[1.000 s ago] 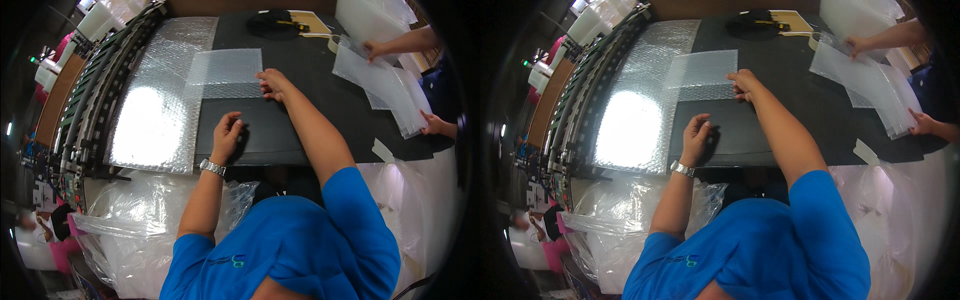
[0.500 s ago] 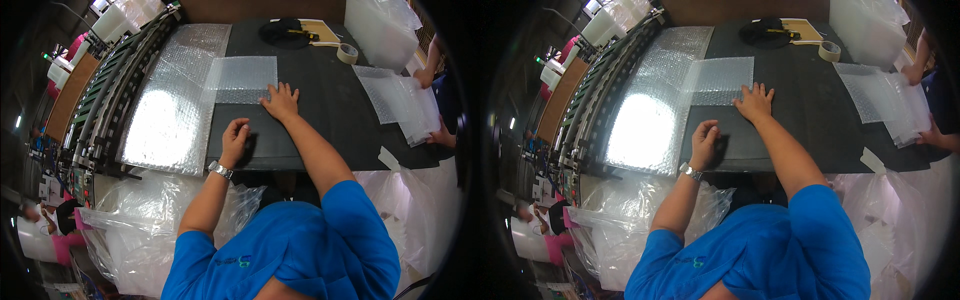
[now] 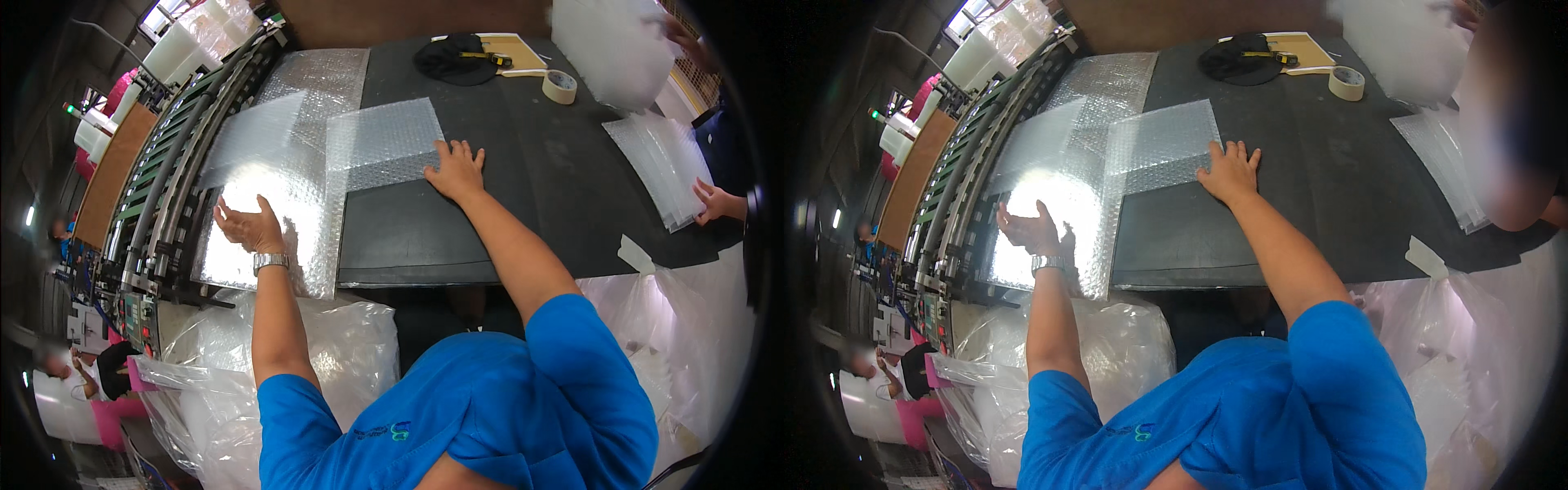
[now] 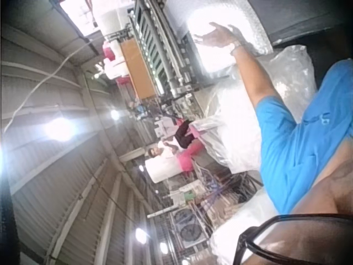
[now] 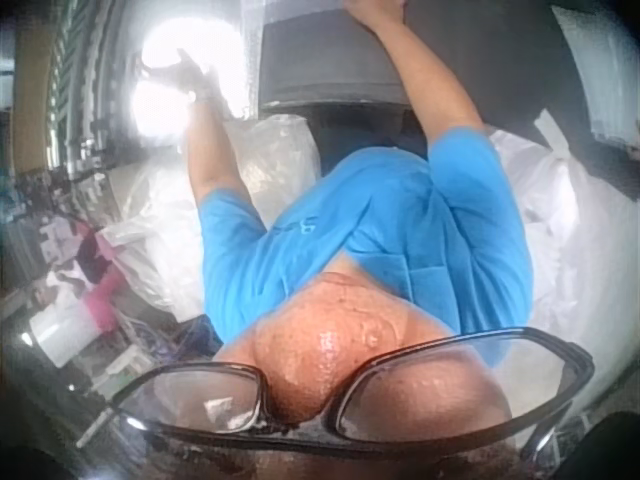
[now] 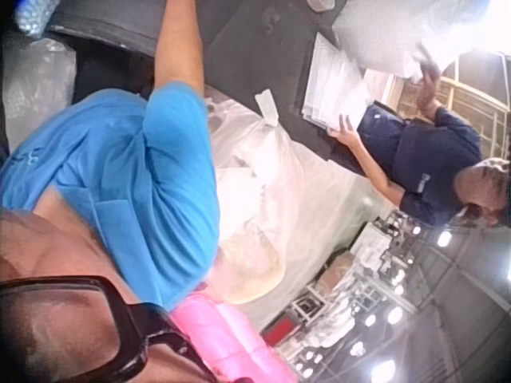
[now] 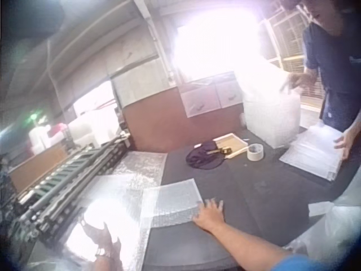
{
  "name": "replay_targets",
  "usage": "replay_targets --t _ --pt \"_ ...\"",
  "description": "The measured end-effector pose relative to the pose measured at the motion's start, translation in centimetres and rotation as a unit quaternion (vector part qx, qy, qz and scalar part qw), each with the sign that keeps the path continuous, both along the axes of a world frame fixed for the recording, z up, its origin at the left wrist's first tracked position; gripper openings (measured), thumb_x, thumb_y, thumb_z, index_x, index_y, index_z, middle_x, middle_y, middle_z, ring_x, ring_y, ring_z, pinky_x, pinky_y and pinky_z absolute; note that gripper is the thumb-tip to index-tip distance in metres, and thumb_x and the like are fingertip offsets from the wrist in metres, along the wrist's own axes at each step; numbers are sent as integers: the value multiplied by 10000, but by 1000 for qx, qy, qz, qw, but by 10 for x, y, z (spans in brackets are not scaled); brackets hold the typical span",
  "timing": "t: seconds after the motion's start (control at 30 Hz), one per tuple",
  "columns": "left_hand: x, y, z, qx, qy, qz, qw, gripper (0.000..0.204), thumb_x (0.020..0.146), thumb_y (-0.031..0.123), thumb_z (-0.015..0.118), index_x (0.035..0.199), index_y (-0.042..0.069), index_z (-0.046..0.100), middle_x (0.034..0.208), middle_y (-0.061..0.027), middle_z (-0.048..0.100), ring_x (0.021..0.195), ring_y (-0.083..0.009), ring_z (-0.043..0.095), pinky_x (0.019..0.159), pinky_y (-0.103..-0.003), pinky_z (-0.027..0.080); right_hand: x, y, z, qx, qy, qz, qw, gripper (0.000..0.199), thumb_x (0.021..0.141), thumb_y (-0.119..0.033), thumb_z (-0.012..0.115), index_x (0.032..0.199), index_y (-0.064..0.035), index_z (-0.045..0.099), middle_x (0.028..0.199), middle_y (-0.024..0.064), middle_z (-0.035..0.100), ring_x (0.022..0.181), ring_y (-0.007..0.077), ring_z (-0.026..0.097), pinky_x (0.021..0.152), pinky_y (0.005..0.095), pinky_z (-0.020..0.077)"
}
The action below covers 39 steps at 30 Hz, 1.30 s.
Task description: The person repeatedly picks up sheets of bubble wrap from a table, aligns them, and stacks them into a neat pile. The person continues this repetitive stacking process throughout the clip.
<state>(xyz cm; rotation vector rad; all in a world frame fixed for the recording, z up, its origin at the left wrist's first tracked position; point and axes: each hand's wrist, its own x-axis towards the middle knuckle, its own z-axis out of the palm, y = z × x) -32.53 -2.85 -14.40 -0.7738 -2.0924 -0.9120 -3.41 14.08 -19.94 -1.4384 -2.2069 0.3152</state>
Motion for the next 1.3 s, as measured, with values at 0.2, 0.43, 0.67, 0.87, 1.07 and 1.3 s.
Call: replay_targets --t 0.2,0.43,0.67,0.87,1.07,1.3 --pt "24 32 -22 -428 49 -124 894 715 775 595 407 1346 184 273 1403 -131 181 1304 -317 135 998 -585 85 3 -2 4 -24 23 75 997 532 748 -331 567 1220 -133 424 1268 177 396 1258 328 261 1026 536 94" --pt "133 61 -47 -400 -6 -312 862 569 783 614 405 1233 269 449 1302 -104 384 1229 -286 314 989 -587 120 18 45 -28 -223 517 143 814 538 717 -149 647 1193 -105 400 1023 123 537 999 220 508 884 449 373" --pt "155 40 -45 -325 28 -436 838 437 764 502 538 1124 255 550 1160 -71 497 1058 -249 442 868 -424 284 42 11 12 -380 590 77 708 484 756 -93 612 1163 4 367 1012 147 538 913 207 541 759 316 454" --pt "138 40 -61 -133 -37 -342 930 367 775 344 557 1074 131 564 1137 -151 494 1059 -303 438 898 -446 299 61 5 3 -328 516 81 787 405 755 -16 566 1121 8 395 1019 135 525 925 210 527 801 324 432" --pt "126 38 -67 -3 -185 -328 926 318 764 208 558 1025 27 548 1081 -169 505 1022 -316 445 888 -408 333 79 -1 -5 -337 591 104 726 452 765 -16 546 1170 -14 345 1059 127 489 966 214 495 825 338 423" --pt "92 41 -51 39 -200 -385 900 314 747 101 566 1052 42 523 1045 -119 509 961 -249 443 842 -339 357 83 0 4 -388 639 132 651 618 687 56 473 1257 -31 251 1075 142 452 949 240 491 728 372 483"
